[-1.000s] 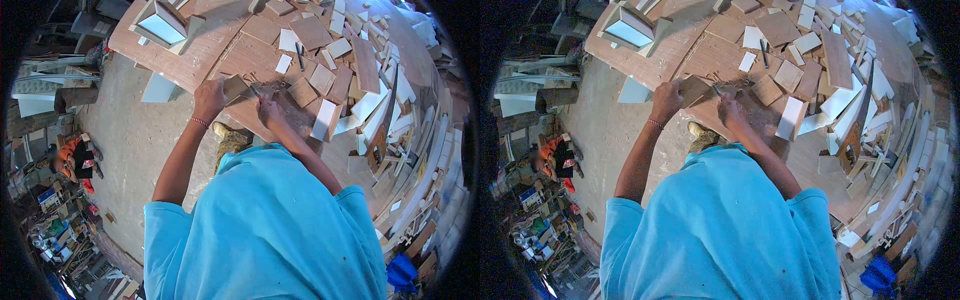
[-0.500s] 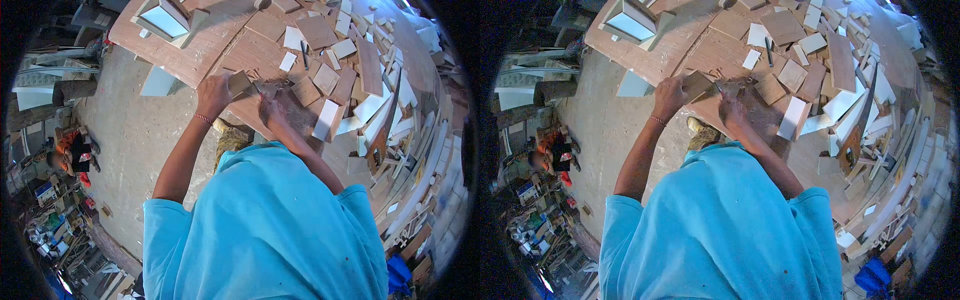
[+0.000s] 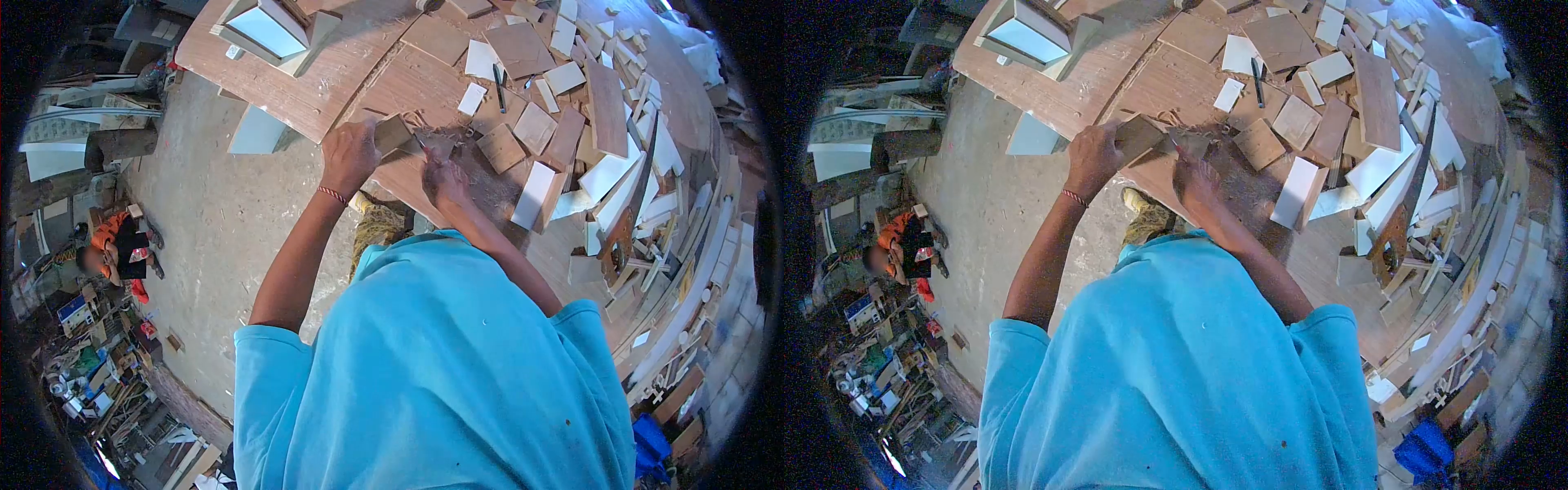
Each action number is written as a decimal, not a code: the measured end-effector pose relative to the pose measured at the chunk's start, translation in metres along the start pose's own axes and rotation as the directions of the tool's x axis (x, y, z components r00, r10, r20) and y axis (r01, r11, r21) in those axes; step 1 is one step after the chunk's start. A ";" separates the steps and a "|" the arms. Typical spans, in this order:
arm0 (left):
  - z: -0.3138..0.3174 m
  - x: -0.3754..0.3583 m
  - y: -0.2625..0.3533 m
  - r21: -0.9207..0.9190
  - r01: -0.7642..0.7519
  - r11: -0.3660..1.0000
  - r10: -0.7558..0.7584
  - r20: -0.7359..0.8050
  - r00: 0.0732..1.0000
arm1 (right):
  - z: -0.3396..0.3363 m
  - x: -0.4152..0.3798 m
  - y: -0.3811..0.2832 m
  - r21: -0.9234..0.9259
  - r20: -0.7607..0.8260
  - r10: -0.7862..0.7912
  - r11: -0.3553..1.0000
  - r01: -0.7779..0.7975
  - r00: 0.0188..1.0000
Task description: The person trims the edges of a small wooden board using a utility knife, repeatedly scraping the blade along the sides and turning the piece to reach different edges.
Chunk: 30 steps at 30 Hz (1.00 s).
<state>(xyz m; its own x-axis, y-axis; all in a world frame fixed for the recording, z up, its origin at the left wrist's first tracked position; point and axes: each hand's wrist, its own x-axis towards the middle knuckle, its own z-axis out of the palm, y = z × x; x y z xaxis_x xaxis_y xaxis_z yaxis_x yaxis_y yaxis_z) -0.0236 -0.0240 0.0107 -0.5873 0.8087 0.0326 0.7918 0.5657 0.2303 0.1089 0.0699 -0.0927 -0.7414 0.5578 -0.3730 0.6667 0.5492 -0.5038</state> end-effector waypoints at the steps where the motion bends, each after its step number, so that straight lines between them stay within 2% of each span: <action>1: 0.000 -0.001 0.000 -0.002 0.000 1.000 0.000 0.000 1.000 | -0.001 -0.003 0.001 0.043 0.002 -0.011 0.999 0.010 1.000; 3: -0.001 -0.001 -0.001 -0.055 0.035 0.998 -0.033 0.032 0.999 | -0.004 0.000 -0.001 0.083 0.003 -0.031 0.996 0.030 1.000; 6: 0.001 -0.001 -0.002 -0.031 0.037 0.999 -0.036 0.015 0.999 | -0.001 -0.004 0.003 0.105 -0.002 0.018 0.994 -0.018 1.000; 8: 0.002 0.001 -0.003 -0.015 0.038 0.999 -0.037 0.027 0.999 | 0.007 -0.010 0.008 0.170 -0.143 -0.121 0.975 0.145 0.982; 9: 0.002 0.000 -0.004 0.001 0.040 0.999 -0.040 0.042 0.998 | 0.002 -0.010 0.002 0.171 -0.140 -0.123 0.974 0.147 0.982; 11: -0.001 -0.001 -0.002 0.000 0.044 0.999 -0.044 0.049 0.998 | -0.015 -0.011 -0.013 0.161 0.051 0.085 0.983 -0.092 0.995; 15: 0.002 0.000 0.000 -0.003 0.036 0.999 -0.036 0.020 0.999 | -0.005 -0.006 -0.007 0.171 0.018 0.051 0.984 -0.053 0.999; 17: 0.005 -0.002 0.001 -0.014 0.019 1.000 -0.020 -0.027 0.999 | 0.009 -0.001 0.001 0.136 -0.049 0.016 0.991 -0.009 0.999; 18: 0.006 -0.004 0.001 -0.023 0.001 1.000 -0.003 -0.067 0.998 | 0.007 -0.002 0.001 0.140 -0.049 0.019 0.990 -0.012 0.999; 21: 0.007 -0.006 -0.002 -0.034 0.026 0.999 -0.027 -0.042 0.999 | -0.002 -0.002 0.002 0.125 0.036 0.040 0.991 -0.044 0.999; 24: 0.006 -0.006 -0.002 -0.045 -0.005 0.999 0.002 -0.075 0.997 | -0.009 -0.007 -0.002 0.176 -0.048 -0.028 0.984 0.036 0.998; 27: 0.006 -0.006 -0.002 -0.025 -0.003 1.000 0.002 -0.062 0.998 | -0.010 -0.009 -0.006 0.198 -0.040 -0.002 0.980 0.010 0.999; 30: 0.007 -0.007 0.001 -0.027 -0.003 1.000 0.001 -0.074 0.997 | -0.004 -0.007 -0.004 0.101 0.018 0.058 0.993 -0.060 0.998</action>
<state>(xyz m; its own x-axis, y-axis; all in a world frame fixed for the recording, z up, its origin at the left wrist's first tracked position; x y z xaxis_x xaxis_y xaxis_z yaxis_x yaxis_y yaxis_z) -0.0178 -0.0278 0.0040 -0.5970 0.7953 0.1052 0.7890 0.5584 0.2563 0.1113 0.0664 -0.0847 -0.7024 0.5778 -0.4156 0.6988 0.4491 -0.5568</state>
